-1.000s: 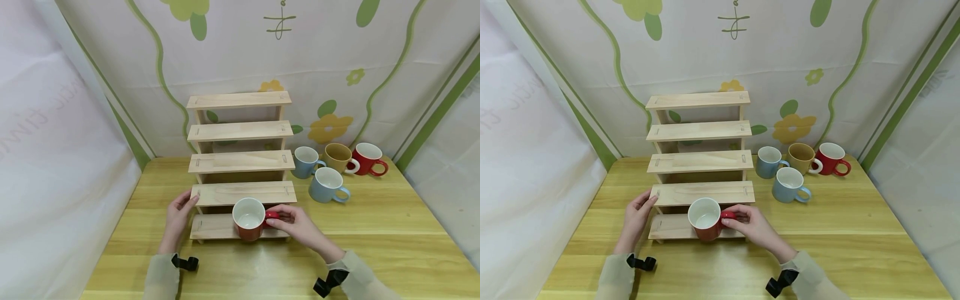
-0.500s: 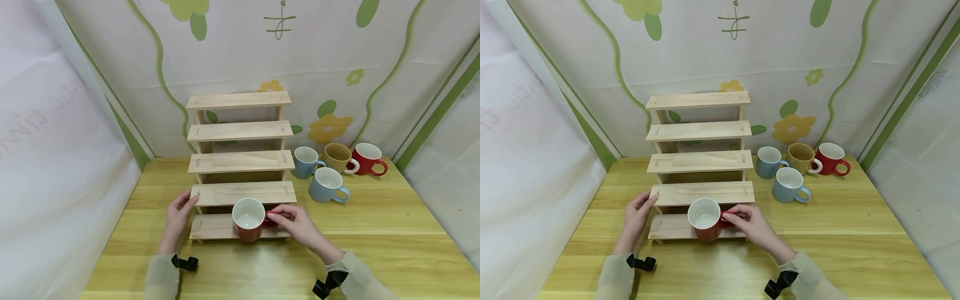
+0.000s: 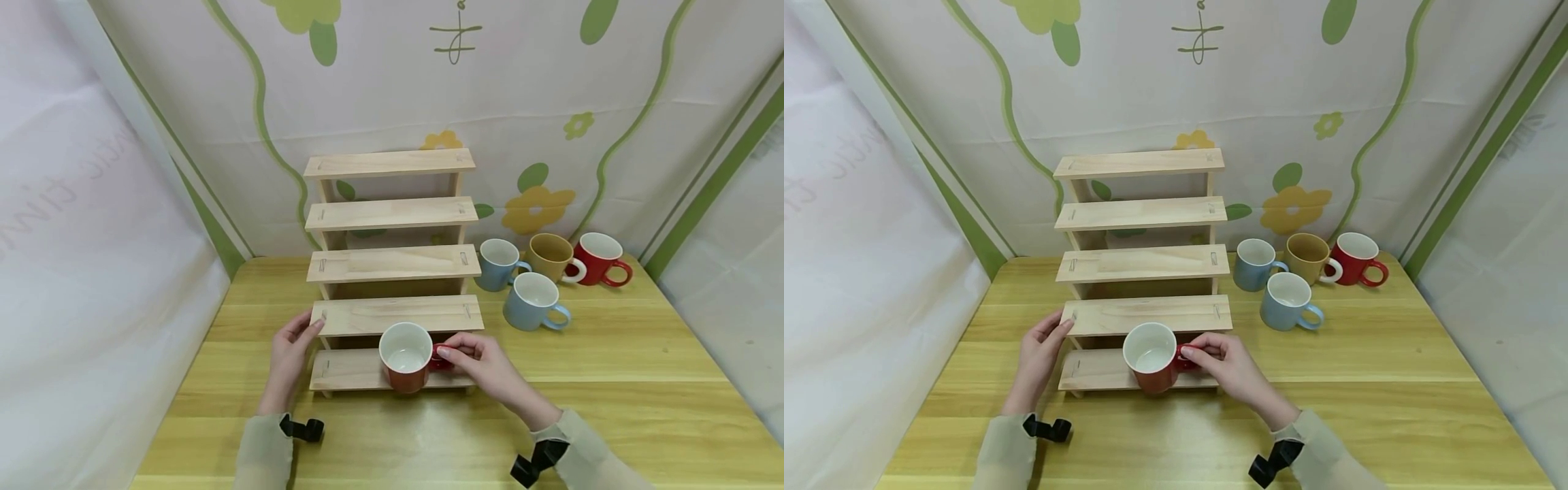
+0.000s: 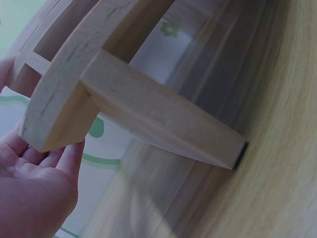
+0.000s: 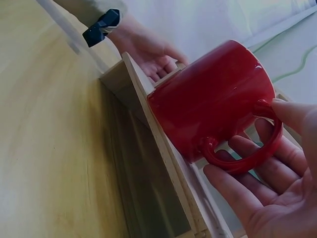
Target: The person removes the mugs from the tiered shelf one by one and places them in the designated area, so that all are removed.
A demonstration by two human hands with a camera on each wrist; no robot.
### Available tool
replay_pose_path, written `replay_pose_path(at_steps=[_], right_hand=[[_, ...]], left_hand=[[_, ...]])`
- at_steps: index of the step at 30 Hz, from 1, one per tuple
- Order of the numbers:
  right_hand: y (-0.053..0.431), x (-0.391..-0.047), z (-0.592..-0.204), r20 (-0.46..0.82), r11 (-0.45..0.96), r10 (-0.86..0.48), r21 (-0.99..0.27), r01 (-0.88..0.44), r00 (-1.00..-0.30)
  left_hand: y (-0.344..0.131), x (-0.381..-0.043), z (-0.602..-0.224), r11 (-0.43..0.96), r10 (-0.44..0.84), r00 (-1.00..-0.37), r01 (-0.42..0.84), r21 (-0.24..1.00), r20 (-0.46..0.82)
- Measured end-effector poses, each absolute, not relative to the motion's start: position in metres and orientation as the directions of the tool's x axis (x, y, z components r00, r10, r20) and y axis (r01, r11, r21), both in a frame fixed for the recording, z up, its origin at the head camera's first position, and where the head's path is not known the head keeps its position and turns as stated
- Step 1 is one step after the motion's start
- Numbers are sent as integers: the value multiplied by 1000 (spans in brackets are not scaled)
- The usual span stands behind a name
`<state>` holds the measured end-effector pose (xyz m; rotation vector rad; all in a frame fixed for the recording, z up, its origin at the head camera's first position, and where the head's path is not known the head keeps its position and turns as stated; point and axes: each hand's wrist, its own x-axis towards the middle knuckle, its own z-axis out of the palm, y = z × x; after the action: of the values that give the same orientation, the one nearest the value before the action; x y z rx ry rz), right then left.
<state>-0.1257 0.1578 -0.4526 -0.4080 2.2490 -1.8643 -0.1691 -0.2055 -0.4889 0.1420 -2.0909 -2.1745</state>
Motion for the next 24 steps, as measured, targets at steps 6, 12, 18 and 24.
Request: replay_pose_path(at_steps=[6, 12, 18, 24], right_hand=[[159, -127, -452, 36, 165, -352, -981, -99, -936], [161, -129, -451, 62, 174, -391, -975, -140, -918], [162, -131, -450, 54, 193, -403, -971, -142, -914], [161, -130, -448, 42, 188, -398, -974, -126, -916]], left_hand=[[-206, -170, -490, -42, -148, -989, 38, 998, 31], [-206, -170, -490, -42, -148, -988, 53, 998, 46], [-206, -169, -490, -43, -150, -988, 56, 998, 49], [-206, -170, -491, -46, -148, -987, 64, 997, 57]])
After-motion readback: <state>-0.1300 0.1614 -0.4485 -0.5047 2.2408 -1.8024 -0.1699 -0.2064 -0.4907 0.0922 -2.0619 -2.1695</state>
